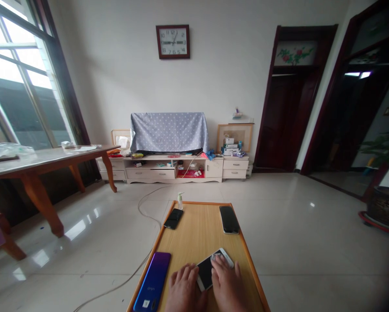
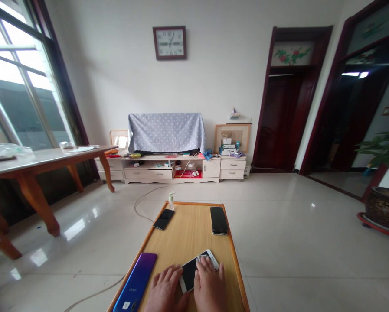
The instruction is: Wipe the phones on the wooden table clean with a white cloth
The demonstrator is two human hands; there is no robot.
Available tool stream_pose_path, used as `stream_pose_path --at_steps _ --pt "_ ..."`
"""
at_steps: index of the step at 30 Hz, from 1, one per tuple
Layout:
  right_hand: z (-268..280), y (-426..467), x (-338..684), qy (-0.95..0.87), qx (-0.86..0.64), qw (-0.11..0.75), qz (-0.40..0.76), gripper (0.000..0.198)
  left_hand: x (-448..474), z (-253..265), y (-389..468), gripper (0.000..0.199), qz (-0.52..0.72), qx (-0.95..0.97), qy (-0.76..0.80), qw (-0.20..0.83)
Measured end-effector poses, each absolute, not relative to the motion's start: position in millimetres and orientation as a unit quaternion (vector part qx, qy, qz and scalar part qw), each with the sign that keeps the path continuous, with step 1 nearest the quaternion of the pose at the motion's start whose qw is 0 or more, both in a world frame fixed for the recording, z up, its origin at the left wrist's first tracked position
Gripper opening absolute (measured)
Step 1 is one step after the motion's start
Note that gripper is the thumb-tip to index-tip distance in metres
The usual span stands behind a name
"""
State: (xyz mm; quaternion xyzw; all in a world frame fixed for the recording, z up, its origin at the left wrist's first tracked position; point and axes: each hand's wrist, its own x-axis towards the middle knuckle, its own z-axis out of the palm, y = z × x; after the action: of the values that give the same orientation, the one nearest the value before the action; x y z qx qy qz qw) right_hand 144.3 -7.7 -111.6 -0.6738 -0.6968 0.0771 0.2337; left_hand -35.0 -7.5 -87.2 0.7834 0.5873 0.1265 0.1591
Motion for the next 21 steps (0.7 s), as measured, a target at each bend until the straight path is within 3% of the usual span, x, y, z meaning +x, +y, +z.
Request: stream_pose_path --at_steps 6,14,21 --pt "-117.3 -20.7 132.0 -0.736 -0.618 0.230 0.155 0.044 -35.9 -91.9 -5.7 0.055 0.140 0.780 0.588 0.162" --pt "-101.3 -16.7 163.6 -0.691 -0.681 0.234 0.068 0.044 -35.9 -87.8 -7.6 0.060 0.147 0.785 0.580 0.163" --pt "-112.3 -20.9 141.9 -0.712 -0.656 0.227 0.104 0.044 -34.5 -84.3 -7.5 0.059 0.125 0.780 0.590 0.166"
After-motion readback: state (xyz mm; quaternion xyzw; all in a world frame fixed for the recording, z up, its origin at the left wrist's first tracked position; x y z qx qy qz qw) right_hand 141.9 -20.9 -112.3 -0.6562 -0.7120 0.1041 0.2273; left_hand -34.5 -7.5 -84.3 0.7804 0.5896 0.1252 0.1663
